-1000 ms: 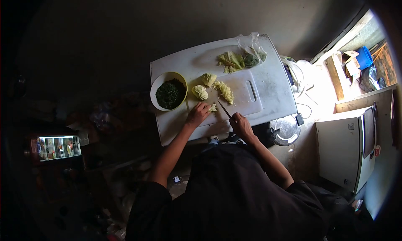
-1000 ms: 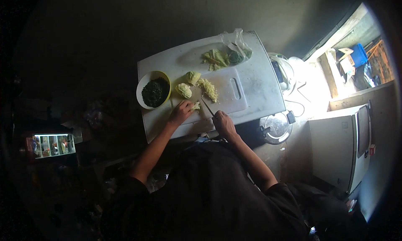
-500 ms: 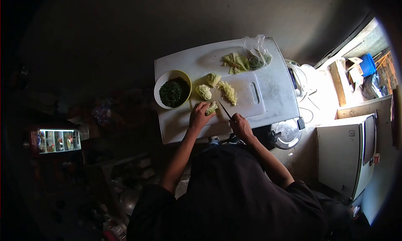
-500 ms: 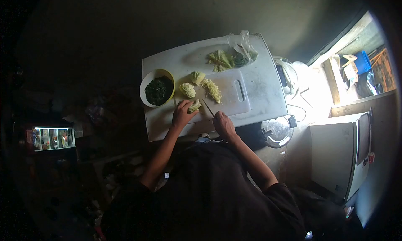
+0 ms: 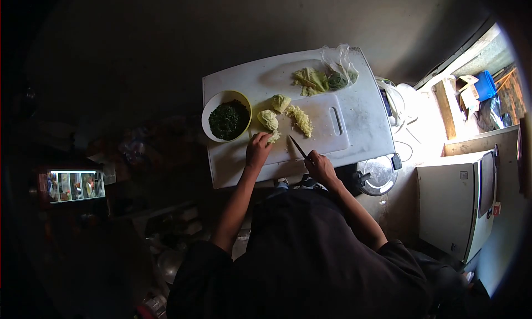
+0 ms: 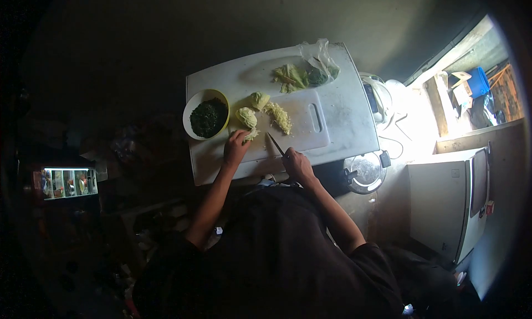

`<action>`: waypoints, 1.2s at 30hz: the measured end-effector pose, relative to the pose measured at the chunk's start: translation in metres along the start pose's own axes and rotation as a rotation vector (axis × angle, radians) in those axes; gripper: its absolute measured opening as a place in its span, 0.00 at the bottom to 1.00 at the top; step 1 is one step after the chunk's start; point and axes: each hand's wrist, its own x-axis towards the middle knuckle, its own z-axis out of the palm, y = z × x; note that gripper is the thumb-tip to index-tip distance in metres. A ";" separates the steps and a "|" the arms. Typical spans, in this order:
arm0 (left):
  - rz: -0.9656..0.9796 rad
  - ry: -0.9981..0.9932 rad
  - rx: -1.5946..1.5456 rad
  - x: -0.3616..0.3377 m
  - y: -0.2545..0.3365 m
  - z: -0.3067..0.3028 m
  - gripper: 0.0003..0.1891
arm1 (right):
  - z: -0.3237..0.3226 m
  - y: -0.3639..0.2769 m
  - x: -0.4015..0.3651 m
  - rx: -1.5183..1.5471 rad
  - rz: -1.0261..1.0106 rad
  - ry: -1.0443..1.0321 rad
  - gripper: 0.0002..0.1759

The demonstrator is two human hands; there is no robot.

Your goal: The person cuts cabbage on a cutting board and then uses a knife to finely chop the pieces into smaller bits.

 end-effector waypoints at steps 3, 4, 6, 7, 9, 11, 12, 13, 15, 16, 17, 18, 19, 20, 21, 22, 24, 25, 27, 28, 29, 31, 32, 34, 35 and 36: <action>0.048 0.004 0.021 0.001 -0.004 -0.004 0.19 | 0.003 0.002 0.002 0.005 -0.020 -0.003 0.14; 0.090 0.005 0.012 0.002 -0.003 -0.006 0.20 | 0.002 0.001 0.003 0.004 -0.024 -0.006 0.14; 0.120 0.046 0.055 0.001 0.003 -0.012 0.21 | 0.001 -0.001 0.003 0.009 -0.016 -0.030 0.14; 0.155 0.083 0.097 0.001 0.007 -0.016 0.22 | 0.002 0.000 0.004 0.009 -0.017 -0.031 0.14; 0.138 0.046 0.118 -0.001 0.011 -0.023 0.23 | 0.002 0.002 0.003 0.020 -0.044 -0.031 0.14; 0.119 0.009 0.142 -0.003 0.009 -0.025 0.23 | 0.003 0.004 0.004 0.032 -0.064 -0.021 0.14; 0.102 0.017 0.093 -0.005 0.005 -0.022 0.22 | 0.004 0.005 0.004 0.042 -0.085 -0.009 0.13; 0.087 0.024 0.045 -0.006 0.001 -0.018 0.21 | 0.005 0.006 0.004 0.042 -0.086 -0.010 0.13; 0.068 0.041 0.029 -0.008 -0.004 -0.012 0.20 | 0.006 0.007 0.004 0.050 -0.125 -0.007 0.13; 0.050 0.057 0.015 -0.008 -0.006 -0.011 0.19 | 0.007 0.007 0.004 0.051 -0.124 -0.006 0.13; 0.050 0.057 0.014 -0.008 -0.008 -0.009 0.19 | 0.007 0.006 0.004 0.052 -0.113 -0.013 0.13; 0.069 0.058 0.010 -0.008 -0.010 -0.007 0.18 | 0.007 0.007 0.004 0.051 -0.101 -0.020 0.13; 0.087 0.060 0.006 -0.007 -0.011 -0.005 0.17 | 0.009 0.009 0.004 0.050 -0.101 -0.019 0.13; 0.089 0.060 0.004 -0.007 -0.014 -0.004 0.17 | 0.011 0.010 0.004 0.036 -0.116 0.008 0.12; 0.083 0.024 0.011 -0.006 -0.013 -0.006 0.15 | 0.011 0.010 0.003 0.023 -0.131 0.035 0.10; 0.077 -0.013 0.019 -0.004 -0.011 -0.008 0.14 | 0.011 0.010 0.003 0.022 -0.129 0.037 0.10; 0.122 -0.002 0.048 0.000 -0.008 -0.013 0.13 | 0.009 0.008 0.002 0.050 -0.099 0.017 0.10; 0.164 0.009 0.078 0.002 -0.006 -0.016 0.12 | 0.008 0.006 0.001 0.049 -0.098 0.018 0.10; 0.158 0.002 0.085 0.006 0.000 -0.021 0.12 | 0.007 0.004 0.001 0.036 -0.067 0.009 0.10; 0.150 -0.007 0.094 0.007 0.003 -0.022 0.12 | 0.008 0.005 0.001 0.034 -0.066 0.009 0.10; 0.149 -0.007 0.092 0.009 0.004 -0.022 0.12 | 0.010 0.006 0.001 0.045 -0.071 0.013 0.10; 0.152 -0.050 0.115 0.013 0.003 -0.019 0.13 | 0.010 0.005 0.000 0.054 -0.075 0.018 0.11; 0.153 -0.050 0.112 0.014 0.002 -0.018 0.13 | 0.010 0.005 0.000 0.053 -0.070 0.011 0.11; 0.180 -0.067 0.124 0.016 0.003 -0.019 0.11 | 0.009 0.002 -0.001 0.051 -0.063 0.004 0.11; 0.181 -0.066 0.123 0.017 0.003 -0.020 0.11 | 0.008 0.001 -0.002 0.058 -0.057 0.006 0.11; 0.200 -0.070 0.152 0.017 0.002 -0.020 0.10 | 0.008 -0.001 -0.002 0.067 -0.052 0.007 0.11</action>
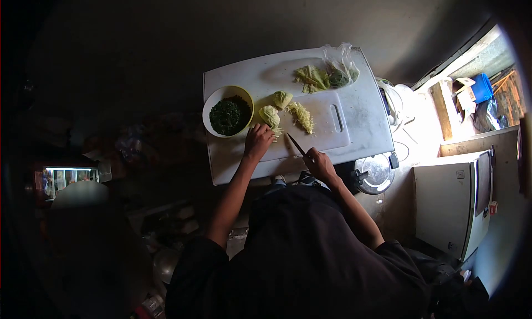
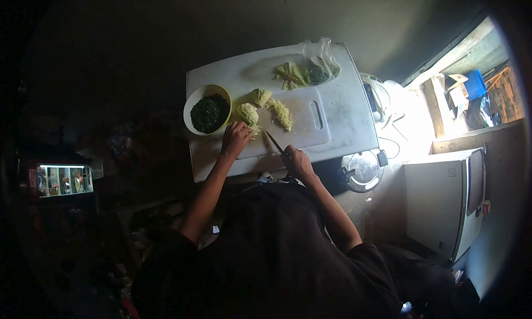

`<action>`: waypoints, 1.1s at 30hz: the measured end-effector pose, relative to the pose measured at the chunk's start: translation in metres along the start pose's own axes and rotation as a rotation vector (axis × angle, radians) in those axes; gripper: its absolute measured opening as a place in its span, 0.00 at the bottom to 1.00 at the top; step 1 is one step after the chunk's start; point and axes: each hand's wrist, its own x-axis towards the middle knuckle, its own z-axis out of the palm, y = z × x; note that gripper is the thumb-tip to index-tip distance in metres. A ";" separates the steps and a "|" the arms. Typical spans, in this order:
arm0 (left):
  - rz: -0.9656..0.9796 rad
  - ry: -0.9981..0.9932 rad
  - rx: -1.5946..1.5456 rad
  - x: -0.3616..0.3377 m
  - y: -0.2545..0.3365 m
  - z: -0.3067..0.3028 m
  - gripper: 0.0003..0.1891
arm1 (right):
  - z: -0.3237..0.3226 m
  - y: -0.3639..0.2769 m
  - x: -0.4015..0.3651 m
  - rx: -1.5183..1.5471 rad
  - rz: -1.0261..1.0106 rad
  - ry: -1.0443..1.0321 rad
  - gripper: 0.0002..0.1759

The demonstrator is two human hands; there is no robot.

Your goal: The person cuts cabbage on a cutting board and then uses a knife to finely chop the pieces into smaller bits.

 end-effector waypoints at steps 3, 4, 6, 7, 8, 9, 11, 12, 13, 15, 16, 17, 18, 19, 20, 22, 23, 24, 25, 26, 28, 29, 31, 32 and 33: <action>0.038 0.005 0.026 -0.001 -0.004 0.003 0.09 | -0.001 -0.003 -0.002 -0.001 0.003 0.013 0.11; 0.055 0.016 0.026 -0.002 -0.006 0.005 0.09 | 0.001 -0.001 -0.002 -0.002 0.005 0.017 0.11; 0.063 -0.011 0.044 -0.004 -0.008 0.006 0.09 | 0.004 0.001 -0.001 0.007 0.001 0.028 0.11; 0.066 -0.038 0.064 -0.005 -0.009 0.005 0.09 | 0.004 0.000 -0.002 0.008 0.003 0.030 0.11; 0.069 -0.039 0.064 -0.006 -0.009 0.005 0.09 | 0.004 -0.001 -0.003 0.010 0.008 0.036 0.11; 0.086 -0.029 0.059 -0.006 -0.010 0.004 0.09 | 0.004 -0.002 -0.003 0.012 0.013 0.045 0.11; 0.109 -0.020 0.053 -0.005 -0.009 0.003 0.09 | 0.004 -0.004 -0.004 0.011 0.023 0.063 0.11; 0.086 -0.003 0.015 -0.005 -0.006 0.000 0.10 | 0.004 -0.005 -0.004 0.010 0.030 0.078 0.12; 0.062 0.014 -0.023 -0.004 -0.003 -0.002 0.10 | 0.005 -0.007 -0.005 0.010 0.032 0.081 0.12; 0.063 0.043 -0.076 0.000 0.001 -0.004 0.10 | 0.007 -0.008 -0.005 0.037 0.040 0.119 0.11; 0.060 0.071 -0.128 0.002 0.003 -0.004 0.10 | 0.009 -0.008 -0.005 0.036 0.041 0.121 0.11; 0.062 0.070 -0.130 0.002 0.005 -0.004 0.10 | 0.010 -0.007 -0.005 0.062 0.019 0.143 0.12; 0.054 0.055 -0.165 0.003 0.006 -0.003 0.10 | 0.011 -0.007 -0.005 0.088 -0.002 0.165 0.12; 0.047 0.041 -0.201 0.004 0.007 -0.001 0.10 | 0.013 -0.006 -0.005 0.086 0.002 0.170 0.12; 0.052 0.039 -0.205 0.005 0.007 0.000 0.10 | 0.015 -0.005 -0.006 0.085 -0.003 0.186 0.12; 0.072 0.042 -0.204 0.005 0.007 0.005 0.11 | 0.016 -0.008 -0.007 0.082 -0.001 0.207 0.12; 0.076 0.039 -0.209 0.004 0.008 0.008 0.11 | 0.016 -0.009 -0.008 0.086 0.013 0.216 0.12; 0.079 0.036 -0.212 0.005 0.010 0.007 0.11 | 0.017 -0.010 -0.009 0.089 0.026 0.225 0.12; 0.083 0.034 -0.214 0.007 0.012 0.007 0.11 | 0.017 -0.011 -0.010 0.088 0.030 0.230 0.12; 0.087 0.033 -0.218 0.010 0.014 0.007 0.11 | 0.017 -0.012 -0.010 0.091 0.043 0.249 0.12; 0.082 0.083 -0.264 0.013 0.020 0.012 0.10 | 0.017 -0.014 -0.014 0.094 0.061 0.266 0.12; 0.081 0.082 -0.267 0.013 0.025 0.014 0.10 | 0.015 -0.015 -0.015 0.106 0.084 0.262 0.12; 0.057 0.120 -0.307 0.018 0.034 0.019 0.11 | 0.014 -0.010 -0.015 0.115 0.100 0.260 0.11; 0.060 0.125 -0.306 0.020 0.038 0.021 0.11 | 0.016 -0.007 -0.014 0.125 0.107 0.267 0.11; 0.061 0.121 -0.292 0.019 0.041 0.029 0.11 | 0.015 -0.006 -0.014 0.135 0.115 0.276 0.11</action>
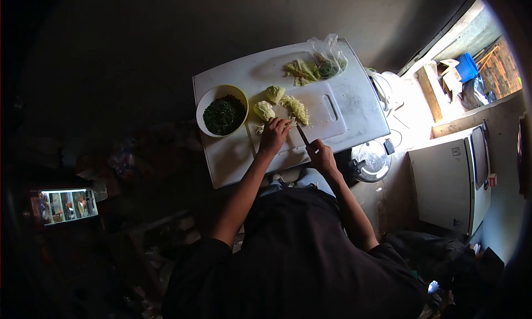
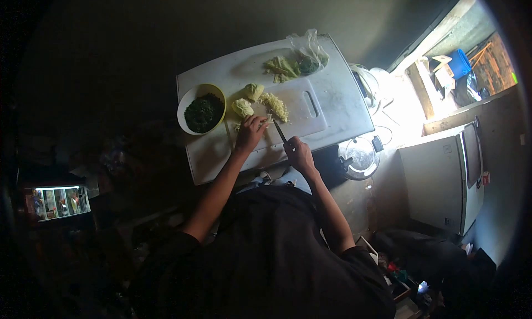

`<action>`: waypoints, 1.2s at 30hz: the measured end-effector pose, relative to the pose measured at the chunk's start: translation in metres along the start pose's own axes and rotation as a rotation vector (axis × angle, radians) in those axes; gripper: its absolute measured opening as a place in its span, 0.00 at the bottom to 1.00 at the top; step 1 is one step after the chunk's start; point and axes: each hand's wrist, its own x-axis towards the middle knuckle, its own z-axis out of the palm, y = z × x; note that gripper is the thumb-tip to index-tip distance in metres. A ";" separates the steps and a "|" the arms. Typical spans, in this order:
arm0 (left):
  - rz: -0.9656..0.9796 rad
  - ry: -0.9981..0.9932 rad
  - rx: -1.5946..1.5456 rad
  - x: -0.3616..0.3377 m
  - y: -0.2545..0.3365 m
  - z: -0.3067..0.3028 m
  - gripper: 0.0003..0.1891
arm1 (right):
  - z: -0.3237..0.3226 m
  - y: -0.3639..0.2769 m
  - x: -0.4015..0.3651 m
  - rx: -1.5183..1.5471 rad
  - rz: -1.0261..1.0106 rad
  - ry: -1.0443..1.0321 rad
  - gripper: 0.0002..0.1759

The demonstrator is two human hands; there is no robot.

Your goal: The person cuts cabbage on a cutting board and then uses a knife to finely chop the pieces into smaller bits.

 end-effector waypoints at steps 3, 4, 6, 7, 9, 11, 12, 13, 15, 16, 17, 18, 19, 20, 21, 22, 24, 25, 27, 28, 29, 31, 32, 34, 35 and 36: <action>0.002 -0.018 0.033 -0.009 -0.003 0.018 0.12 | -0.008 0.004 0.000 -0.040 -0.073 0.008 0.11; -0.069 -0.073 0.054 -0.014 -0.003 0.021 0.12 | -0.013 0.004 -0.001 -0.042 -0.073 0.009 0.11; -0.143 -0.126 0.077 -0.016 -0.001 0.022 0.12 | -0.020 0.000 0.000 -0.144 -0.047 -0.036 0.12; -0.156 -0.124 0.065 -0.017 0.001 0.021 0.12 | -0.024 -0.002 0.002 -0.143 -0.048 -0.041 0.12; -0.185 -0.122 0.060 -0.019 0.005 0.020 0.12 | -0.029 -0.005 0.002 -0.192 -0.036 -0.118 0.13; -0.233 -0.095 0.002 -0.019 0.009 0.020 0.13 | -0.030 -0.008 0.003 -0.187 -0.050 -0.142 0.14; -0.243 -0.091 0.007 -0.019 0.008 0.022 0.13 | -0.032 -0.011 0.003 -0.185 -0.062 -0.151 0.15; -0.242 -0.092 0.023 -0.020 0.007 0.023 0.13 | -0.036 -0.014 0.003 -0.183 -0.066 -0.161 0.15; -0.251 -0.089 0.047 -0.021 0.008 0.022 0.13 | -0.040 -0.018 0.003 -0.231 -0.087 -0.168 0.17; -0.245 -0.091 0.049 -0.022 0.011 0.021 0.14 | -0.041 -0.016 0.004 -0.227 -0.092 -0.178 0.17; -0.237 -0.093 0.051 -0.021 0.014 0.020 0.15 | -0.042 -0.012 0.004 -0.229 -0.088 -0.174 0.18; -0.243 -0.089 0.057 -0.023 0.014 0.022 0.15 | -0.042 -0.008 0.004 -0.231 -0.084 -0.168 0.18; -0.256 -0.074 0.044 -0.025 0.015 0.024 0.15 | -0.040 -0.004 0.003 -0.228 -0.088 -0.175 0.18; -0.266 -0.060 0.029 -0.026 0.016 0.026 0.16 | -0.037 -0.001 0.003 -0.244 -0.111 -0.191 0.18; -0.268 -0.061 0.032 -0.028 0.016 0.030 0.16 | -0.036 -0.001 0.003 -0.262 -0.132 -0.205 0.17; -0.289 -0.033 0.038 -0.029 0.016 0.034 0.16 | -0.036 -0.002 0.003 -0.268 -0.121 -0.225 0.17; -0.312 -0.004 0.049 -0.029 0.016 0.037 0.16 | -0.037 0.000 0.008 -0.260 -0.121 -0.226 0.17; -0.318 0.006 0.067 -0.028 0.019 0.036 0.16 | -0.037 0.000 0.010 -0.255 -0.119 -0.229 0.17; -0.330 0.023 0.088 -0.025 0.021 0.035 0.16 | -0.042 0.002 0.013 -0.260 -0.150 -0.206 0.16; -0.328 0.023 0.109 -0.025 0.023 0.034 0.16 | -0.044 0.003 0.015 -0.268 -0.167 -0.203 0.17; -0.324 0.021 0.130 -0.024 0.024 0.035 0.15 | -0.046 0.004 0.016 -0.275 -0.182 -0.200 0.18; -0.339 0.012 0.145 -0.021 0.025 0.035 0.15 | -0.048 0.001 0.016 -0.303 -0.165 -0.237 0.19; -0.349 0.003 0.161 -0.020 0.026 0.035 0.14 | -0.047 -0.001 0.015 -0.330 -0.150 -0.271 0.20; -0.366 0.013 0.142 -0.020 0.024 0.036 0.14 | -0.048 -0.005 0.015 -0.368 -0.145 -0.312 0.23; -0.377 0.022 0.119 -0.020 0.024 0.037 0.13 | -0.049 -0.007 0.015 -0.409 -0.137 -0.348 0.25; -0.378 0.024 0.120 -0.021 0.023 0.039 0.13 | -0.048 -0.002 0.016 -0.409 -0.139 -0.349 0.25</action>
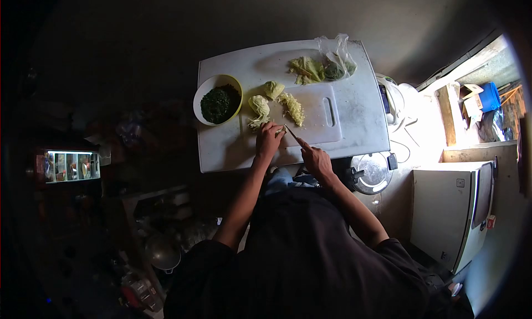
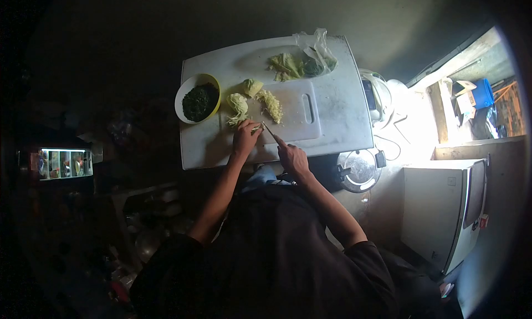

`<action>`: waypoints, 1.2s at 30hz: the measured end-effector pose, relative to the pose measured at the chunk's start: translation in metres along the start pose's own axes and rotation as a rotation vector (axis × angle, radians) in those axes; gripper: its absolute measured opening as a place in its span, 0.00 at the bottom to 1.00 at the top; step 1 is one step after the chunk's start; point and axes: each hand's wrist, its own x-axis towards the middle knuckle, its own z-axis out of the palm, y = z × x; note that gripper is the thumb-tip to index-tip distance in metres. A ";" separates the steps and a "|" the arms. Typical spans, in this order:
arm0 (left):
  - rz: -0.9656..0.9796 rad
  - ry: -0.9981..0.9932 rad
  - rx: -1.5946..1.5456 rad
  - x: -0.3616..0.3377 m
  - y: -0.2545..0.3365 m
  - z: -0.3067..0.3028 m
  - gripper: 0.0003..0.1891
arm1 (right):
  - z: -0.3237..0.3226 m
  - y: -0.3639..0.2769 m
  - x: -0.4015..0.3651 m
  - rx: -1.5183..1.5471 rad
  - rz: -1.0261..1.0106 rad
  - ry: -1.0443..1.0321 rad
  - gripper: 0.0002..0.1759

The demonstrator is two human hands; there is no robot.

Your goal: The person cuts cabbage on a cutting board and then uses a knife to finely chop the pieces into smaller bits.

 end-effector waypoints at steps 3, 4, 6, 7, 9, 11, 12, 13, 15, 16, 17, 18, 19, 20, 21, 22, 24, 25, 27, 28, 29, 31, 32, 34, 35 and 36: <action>-0.020 0.021 -0.031 0.001 -0.002 0.004 0.12 | 0.007 0.009 0.002 -0.049 -0.070 0.010 0.30; -0.020 0.035 -0.056 0.002 -0.001 0.004 0.11 | 0.007 0.010 0.002 -0.061 -0.083 0.014 0.32; -0.020 0.046 -0.083 0.002 -0.001 0.007 0.10 | 0.006 0.008 0.000 -0.073 -0.095 0.018 0.33; -0.055 0.046 -0.142 0.001 -0.001 0.009 0.10 | 0.004 0.004 0.000 -0.103 -0.072 -0.021 0.35; -0.091 0.047 -0.201 0.002 0.001 0.010 0.10 | 0.003 0.002 -0.001 -0.135 -0.051 -0.060 0.36; -0.075 0.055 -0.171 0.002 0.006 0.007 0.08 | 0.007 0.002 -0.001 -0.163 -0.094 -0.073 0.40; -0.078 0.060 -0.171 0.003 0.007 0.005 0.08 | 0.008 0.003 0.000 -0.166 -0.099 -0.075 0.40; -0.088 0.035 -0.158 0.003 0.008 0.004 0.08 | 0.010 0.004 0.001 -0.185 -0.129 -0.050 0.42; -0.101 0.009 -0.146 0.003 0.005 0.006 0.09 | 0.011 0.005 0.002 -0.204 -0.159 -0.028 0.44; -0.088 0.015 -0.148 0.003 0.002 0.009 0.08 | 0.010 0.004 0.003 -0.218 -0.163 -0.037 0.45; -0.075 0.020 -0.150 0.003 -0.002 0.012 0.08 | 0.010 0.004 0.003 -0.232 -0.167 -0.045 0.46; -0.076 0.020 -0.151 0.003 -0.001 0.011 0.08 | 0.013 0.007 0.005 -0.232 -0.166 -0.046 0.46; -0.069 0.027 -0.158 0.003 0.000 0.011 0.07 | 0.018 0.009 0.008 -0.221 -0.169 -0.051 0.46; -0.064 0.036 -0.165 0.004 0.000 0.011 0.07 | 0.021 0.012 0.011 -0.210 -0.173 -0.058 0.46; -0.066 0.035 -0.166 0.004 0.000 0.010 0.07 | 0.021 0.011 0.014 -0.211 -0.172 -0.061 0.46; -0.061 0.044 -0.176 0.004 0.000 0.010 0.06 | 0.022 0.009 0.017 -0.185 -0.155 -0.077 0.45; -0.051 0.052 -0.189 0.004 0.000 0.012 0.06 | 0.021 0.010 0.018 -0.162 -0.135 -0.089 0.44; -0.046 0.050 -0.174 0.005 0.000 0.012 0.06 | 0.021 0.011 0.018 -0.144 -0.124 -0.098 0.44; -0.042 0.045 -0.157 0.004 0.000 0.010 0.06 | 0.022 0.013 0.014 -0.125 -0.113 -0.107 0.44; -0.049 0.031 -0.156 0.003 0.002 0.008 0.06 | 0.022 0.015 0.008 -0.129 -0.097 -0.131 0.44; -0.055 0.019 -0.156 0.004 0.003 0.006 0.06 | 0.021 0.017 0.005 -0.134 -0.081 -0.155 0.44; -0.050 0.015 -0.177 0.005 0.003 0.003 0.06 | 0.018 0.017 0.004 -0.122 -0.101 -0.134 0.44; -0.045 0.011 -0.196 0.004 0.004 0.003 0.06 | 0.017 0.016 0.003 -0.109 -0.122 -0.114 0.44; -0.025 0.032 -0.229 0.002 0.000 0.010 0.06 | 0.021 0.018 0.013 -0.113 -0.122 -0.094 0.44; -0.002 0.058 -0.255 0.001 -0.004 0.011 0.06 | 0.024 0.017 0.018 -0.115 -0.129 -0.068 0.44; 0.000 0.059 -0.250 0.001 -0.008 0.014 0.06 | 0.026 0.017 0.020 -0.111 -0.132 -0.066 0.44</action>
